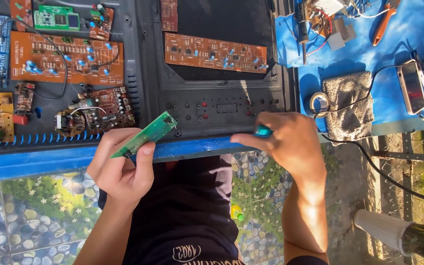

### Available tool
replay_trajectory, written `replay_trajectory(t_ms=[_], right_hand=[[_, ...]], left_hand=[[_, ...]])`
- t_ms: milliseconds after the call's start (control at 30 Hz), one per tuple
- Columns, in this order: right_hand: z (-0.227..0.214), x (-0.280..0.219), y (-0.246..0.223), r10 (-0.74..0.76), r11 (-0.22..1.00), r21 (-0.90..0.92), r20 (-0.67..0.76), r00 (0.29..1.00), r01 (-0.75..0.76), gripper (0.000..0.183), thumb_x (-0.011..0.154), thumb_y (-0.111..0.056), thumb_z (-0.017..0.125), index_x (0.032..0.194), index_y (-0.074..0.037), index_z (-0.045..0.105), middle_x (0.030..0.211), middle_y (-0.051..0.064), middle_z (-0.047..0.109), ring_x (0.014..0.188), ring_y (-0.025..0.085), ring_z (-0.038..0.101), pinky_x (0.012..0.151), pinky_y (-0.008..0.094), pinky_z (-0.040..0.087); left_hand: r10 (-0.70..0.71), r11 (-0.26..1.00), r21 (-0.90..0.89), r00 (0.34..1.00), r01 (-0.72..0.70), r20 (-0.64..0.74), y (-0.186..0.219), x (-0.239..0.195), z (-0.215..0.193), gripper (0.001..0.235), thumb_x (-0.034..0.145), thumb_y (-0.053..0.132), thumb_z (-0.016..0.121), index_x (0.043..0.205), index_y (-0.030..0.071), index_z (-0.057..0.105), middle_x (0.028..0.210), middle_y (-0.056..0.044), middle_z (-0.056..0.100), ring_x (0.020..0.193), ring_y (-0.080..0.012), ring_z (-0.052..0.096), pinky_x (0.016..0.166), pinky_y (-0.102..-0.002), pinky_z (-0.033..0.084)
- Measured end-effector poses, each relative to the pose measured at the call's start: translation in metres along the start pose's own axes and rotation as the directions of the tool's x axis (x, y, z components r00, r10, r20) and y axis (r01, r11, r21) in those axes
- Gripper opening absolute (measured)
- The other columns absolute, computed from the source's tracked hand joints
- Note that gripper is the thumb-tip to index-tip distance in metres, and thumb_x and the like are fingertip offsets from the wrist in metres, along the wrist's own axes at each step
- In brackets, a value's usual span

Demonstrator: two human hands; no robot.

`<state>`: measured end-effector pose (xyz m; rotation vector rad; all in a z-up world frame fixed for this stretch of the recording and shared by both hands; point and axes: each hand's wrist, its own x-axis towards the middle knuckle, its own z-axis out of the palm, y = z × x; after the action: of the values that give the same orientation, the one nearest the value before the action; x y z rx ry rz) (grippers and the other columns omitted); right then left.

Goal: The person cleans a green circuit board using a teal marker-like tool. They hold the board in their left hand and scrub its surface with the tool in their right hand, focusing on specific areas and flipping the board to clean different sides.

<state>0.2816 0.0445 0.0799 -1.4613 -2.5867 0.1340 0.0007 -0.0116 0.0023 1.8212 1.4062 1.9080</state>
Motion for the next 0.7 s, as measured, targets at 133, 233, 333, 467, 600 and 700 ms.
replay_trajectory(t_ms=[133, 233, 333, 467, 600, 700], right_hand=[[0.004, 0.008, 0.002, -0.019, 1.0, 0.001, 0.066, 0.998, 0.018, 0.091, 0.087, -0.07, 0.059, 0.151, -0.005, 0.058, 0.048, -0.007, 0.023, 0.043, 0.008, 0.021, 0.041, 0.029, 0.023], [-0.009, 0.01, -0.005, 0.068, 0.966, 0.234, 0.196, 0.978, -0.114, 0.05, 0.073, -0.06, 0.082, 0.091, -0.013, 0.079, 0.049, 0.007, 0.065, 0.038, 0.022, 0.063, 0.047, 0.034, 0.05], [-0.008, -0.004, -0.005, 0.149, 0.98, 0.102, 0.181, 0.972, -0.169, 0.08, 0.068, -0.065, 0.084, 0.127, -0.014, 0.07, 0.07, 0.018, 0.075, 0.061, 0.035, 0.076, 0.061, 0.045, 0.06], [-0.006, -0.038, 0.001, 0.144, 0.98, 0.134, 0.05, 0.988, -0.149, 0.033, 0.08, -0.04, 0.088, 0.101, -0.02, 0.073, 0.062, 0.005, 0.071, 0.056, 0.027, 0.072, 0.059, 0.036, 0.058], [-0.002, -0.102, 0.014, 0.217, 0.939, 0.274, -0.01, 0.976, -0.206, 0.02, 0.097, -0.026, 0.07, 0.085, -0.01, 0.067, 0.071, 0.0, 0.074, 0.046, 0.003, 0.063, 0.035, 0.02, 0.049], [0.033, -0.135, 0.013, 0.295, 0.907, 0.325, -0.033, 0.955, -0.269, 0.045, 0.088, -0.029, 0.079, 0.056, -0.016, 0.051, 0.046, -0.006, 0.044, 0.04, 0.006, 0.031, 0.041, 0.028, 0.029]], left_hand=[[0.031, 0.999, -0.021, 0.999, -0.031, -0.011, -0.003, 0.001, 0.004, 0.026, 0.101, 0.011, 0.06, 0.088, -0.011, 0.067, 0.087, -0.024, 0.066, 0.068, -0.0287, 0.064, 0.056, -0.033, 0.045], [0.144, 0.985, -0.082, 0.986, -0.151, -0.081, -0.015, 0.003, 0.004, 0.016, 0.096, 0.003, 0.073, 0.084, -0.008, 0.071, 0.073, -0.015, 0.066, 0.062, -0.0291, 0.066, 0.064, -0.04, 0.058], [0.118, 0.988, -0.09, 0.987, -0.128, -0.104, -0.016, -0.001, 0.003, 0.018, 0.097, 0.004, 0.071, 0.085, -0.008, 0.071, 0.074, -0.016, 0.066, 0.062, -0.0295, 0.066, 0.064, -0.042, 0.057], [0.128, 0.985, -0.105, 0.987, -0.139, -0.102, -0.017, 0.001, 0.004, 0.016, 0.097, 0.001, 0.071, 0.085, -0.009, 0.071, 0.074, -0.016, 0.066, 0.063, -0.0312, 0.067, 0.065, -0.043, 0.058], [-0.016, 0.999, -0.036, 1.0, 0.015, -0.019, 0.0, 0.001, 0.002, 0.029, 0.099, 0.012, 0.06, 0.081, -0.011, 0.063, 0.089, -0.028, 0.066, 0.069, -0.0311, 0.063, 0.056, -0.034, 0.044], [0.0, 1.0, -0.026, 1.0, 0.0, -0.003, 0.001, 0.002, 0.001, 0.028, 0.1, 0.012, 0.061, 0.086, -0.012, 0.066, 0.089, -0.026, 0.067, 0.069, -0.0296, 0.062, 0.057, -0.033, 0.044]])
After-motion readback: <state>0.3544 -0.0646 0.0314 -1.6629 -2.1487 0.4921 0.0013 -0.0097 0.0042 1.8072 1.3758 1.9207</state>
